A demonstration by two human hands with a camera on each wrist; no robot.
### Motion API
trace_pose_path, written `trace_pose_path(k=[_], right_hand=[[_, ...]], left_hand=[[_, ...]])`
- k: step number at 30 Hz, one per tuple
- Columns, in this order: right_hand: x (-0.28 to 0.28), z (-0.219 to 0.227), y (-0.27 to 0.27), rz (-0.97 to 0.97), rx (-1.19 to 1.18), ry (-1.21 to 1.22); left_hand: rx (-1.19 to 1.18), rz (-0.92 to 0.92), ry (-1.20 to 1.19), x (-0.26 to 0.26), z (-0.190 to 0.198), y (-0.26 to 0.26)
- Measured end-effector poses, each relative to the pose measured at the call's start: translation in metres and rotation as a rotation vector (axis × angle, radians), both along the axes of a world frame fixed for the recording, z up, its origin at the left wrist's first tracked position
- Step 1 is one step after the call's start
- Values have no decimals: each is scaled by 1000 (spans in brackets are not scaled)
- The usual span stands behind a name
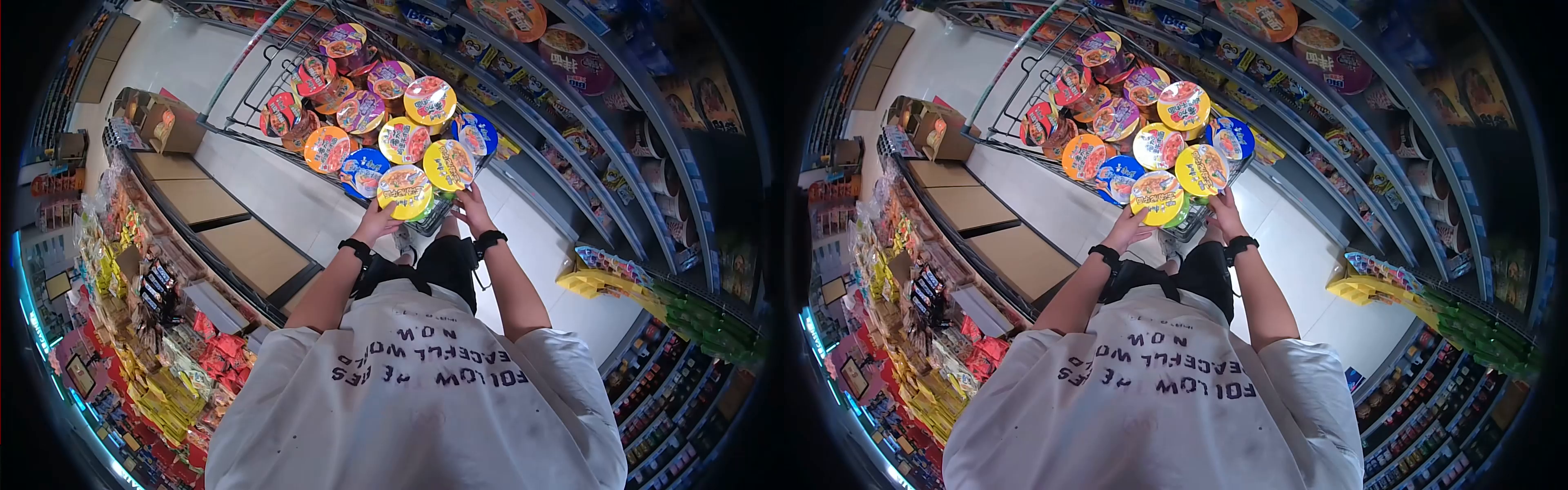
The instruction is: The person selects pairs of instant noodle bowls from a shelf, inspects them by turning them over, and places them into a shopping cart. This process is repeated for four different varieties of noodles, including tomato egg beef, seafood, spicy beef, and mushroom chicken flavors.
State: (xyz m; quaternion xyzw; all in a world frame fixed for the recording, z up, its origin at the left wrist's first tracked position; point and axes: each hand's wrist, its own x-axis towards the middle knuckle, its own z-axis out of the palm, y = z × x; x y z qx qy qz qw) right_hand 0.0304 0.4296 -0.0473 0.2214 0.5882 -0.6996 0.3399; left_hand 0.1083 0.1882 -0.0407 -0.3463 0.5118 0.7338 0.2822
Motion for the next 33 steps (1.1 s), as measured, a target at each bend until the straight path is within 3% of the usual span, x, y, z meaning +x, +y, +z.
trace_pose_path(k=[11, 14, 23, 29, 31, 33], right_hand=[[7, 4, -6, 33, -1, -16], [12, 20, -7, 56, 8, -19], [10, 58, -3, 205, 106, -79], [13, 73, -11, 292, 185, -75], [14, 69, -8, 318, 229, -70], [16, 61, -5, 225, 232, -73]], left_hand=[[18, 21, -31, 3, 4, -5], [28, 55, -45, 5, -10, -6], [138, 164, -37, 5, 1, -6], [138, 214, 24, 9, -31, -16], [134, 329, 34, 8, -39, -14], [166, 378, 20, 3, -20, -18]])
